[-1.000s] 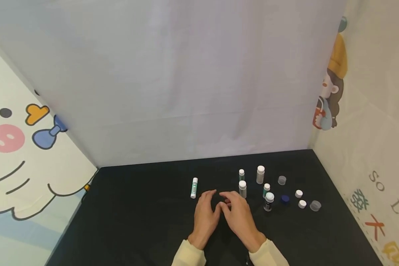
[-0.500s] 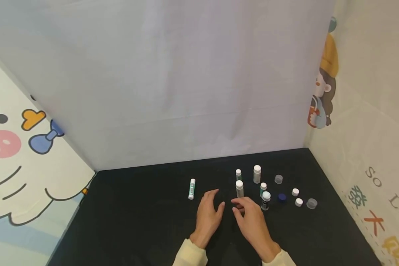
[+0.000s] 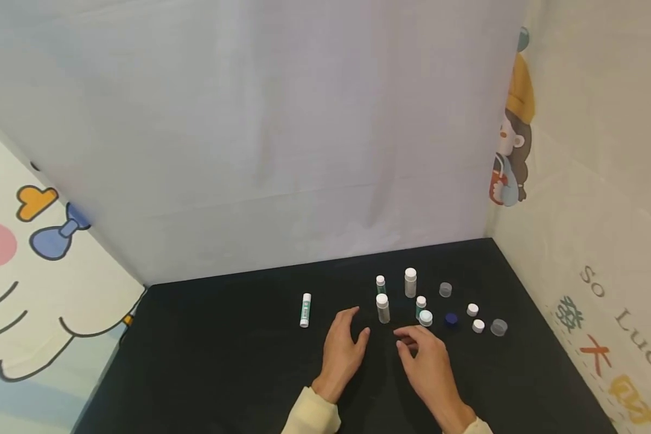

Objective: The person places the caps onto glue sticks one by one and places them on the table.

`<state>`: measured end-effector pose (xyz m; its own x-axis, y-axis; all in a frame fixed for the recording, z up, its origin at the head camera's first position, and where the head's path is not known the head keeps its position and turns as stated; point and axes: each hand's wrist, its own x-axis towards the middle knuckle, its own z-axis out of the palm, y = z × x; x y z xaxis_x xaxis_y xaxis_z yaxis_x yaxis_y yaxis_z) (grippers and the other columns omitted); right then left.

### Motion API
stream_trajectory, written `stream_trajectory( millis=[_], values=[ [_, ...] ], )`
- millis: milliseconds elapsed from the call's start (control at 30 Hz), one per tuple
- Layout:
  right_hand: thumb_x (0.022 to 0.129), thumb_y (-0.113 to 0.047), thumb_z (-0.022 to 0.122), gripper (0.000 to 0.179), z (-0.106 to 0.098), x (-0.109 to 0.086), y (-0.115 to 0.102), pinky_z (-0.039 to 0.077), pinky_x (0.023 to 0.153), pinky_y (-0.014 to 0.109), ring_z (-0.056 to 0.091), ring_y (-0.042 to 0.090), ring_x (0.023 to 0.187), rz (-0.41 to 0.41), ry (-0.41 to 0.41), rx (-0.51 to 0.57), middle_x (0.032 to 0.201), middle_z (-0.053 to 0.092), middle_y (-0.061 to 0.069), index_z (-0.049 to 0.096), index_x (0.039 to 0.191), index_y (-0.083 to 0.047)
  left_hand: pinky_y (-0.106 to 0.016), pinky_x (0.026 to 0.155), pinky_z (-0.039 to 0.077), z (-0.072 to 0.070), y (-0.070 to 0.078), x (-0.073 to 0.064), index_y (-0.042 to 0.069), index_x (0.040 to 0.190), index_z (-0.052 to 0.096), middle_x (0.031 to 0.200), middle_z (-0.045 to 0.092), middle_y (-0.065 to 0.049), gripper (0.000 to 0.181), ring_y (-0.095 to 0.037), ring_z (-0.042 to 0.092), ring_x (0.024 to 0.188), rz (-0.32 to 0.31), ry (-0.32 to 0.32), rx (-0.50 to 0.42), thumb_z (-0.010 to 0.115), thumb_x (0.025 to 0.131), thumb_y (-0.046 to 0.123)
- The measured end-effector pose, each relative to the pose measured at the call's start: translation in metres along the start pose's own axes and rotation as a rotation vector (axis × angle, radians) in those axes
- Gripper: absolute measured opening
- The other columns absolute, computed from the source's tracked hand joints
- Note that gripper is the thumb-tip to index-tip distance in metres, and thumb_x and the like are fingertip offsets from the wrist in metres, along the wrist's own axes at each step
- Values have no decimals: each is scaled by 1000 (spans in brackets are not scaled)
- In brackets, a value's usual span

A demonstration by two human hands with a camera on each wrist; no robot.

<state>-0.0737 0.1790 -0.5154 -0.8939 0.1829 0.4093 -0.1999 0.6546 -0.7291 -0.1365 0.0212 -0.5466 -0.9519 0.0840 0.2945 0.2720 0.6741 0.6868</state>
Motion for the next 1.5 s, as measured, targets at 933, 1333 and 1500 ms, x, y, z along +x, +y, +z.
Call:
stream_trajectory(
  millis=[933, 1333, 1500],
  values=[
    [80, 13, 78, 18, -44, -3, 47, 42, 64, 3, 74, 27, 72, 163, 105, -156, 89, 76, 14, 77, 95, 2, -50, 104, 53, 15, 11, 8, 0, 139, 64, 136, 67, -16, 47, -33, 66, 125, -13, -71, -54, 77, 95, 11],
    [84, 9, 74, 18, -67, 1, 67, 52, 64, 29, 76, 39, 80, 301, 159, -252, 94, 74, 23, 76, 101, 5, -49, 103, 54, 23, 15, 13, 2, 139, 63, 135, 67, -15, 48, -32, 67, 125, -35, -90, -49, 79, 94, 11],
    [84, 11, 74, 21, -75, 3, 76, 59, 72, 53, 74, 46, 85, 330, 174, -258, 102, 69, 30, 74, 105, 9, -49, 105, 53, 24, 18, 16, 2, 140, 62, 136, 66, -15, 48, -32, 66, 126, -57, -114, -74, 78, 95, 10]
  ],
)
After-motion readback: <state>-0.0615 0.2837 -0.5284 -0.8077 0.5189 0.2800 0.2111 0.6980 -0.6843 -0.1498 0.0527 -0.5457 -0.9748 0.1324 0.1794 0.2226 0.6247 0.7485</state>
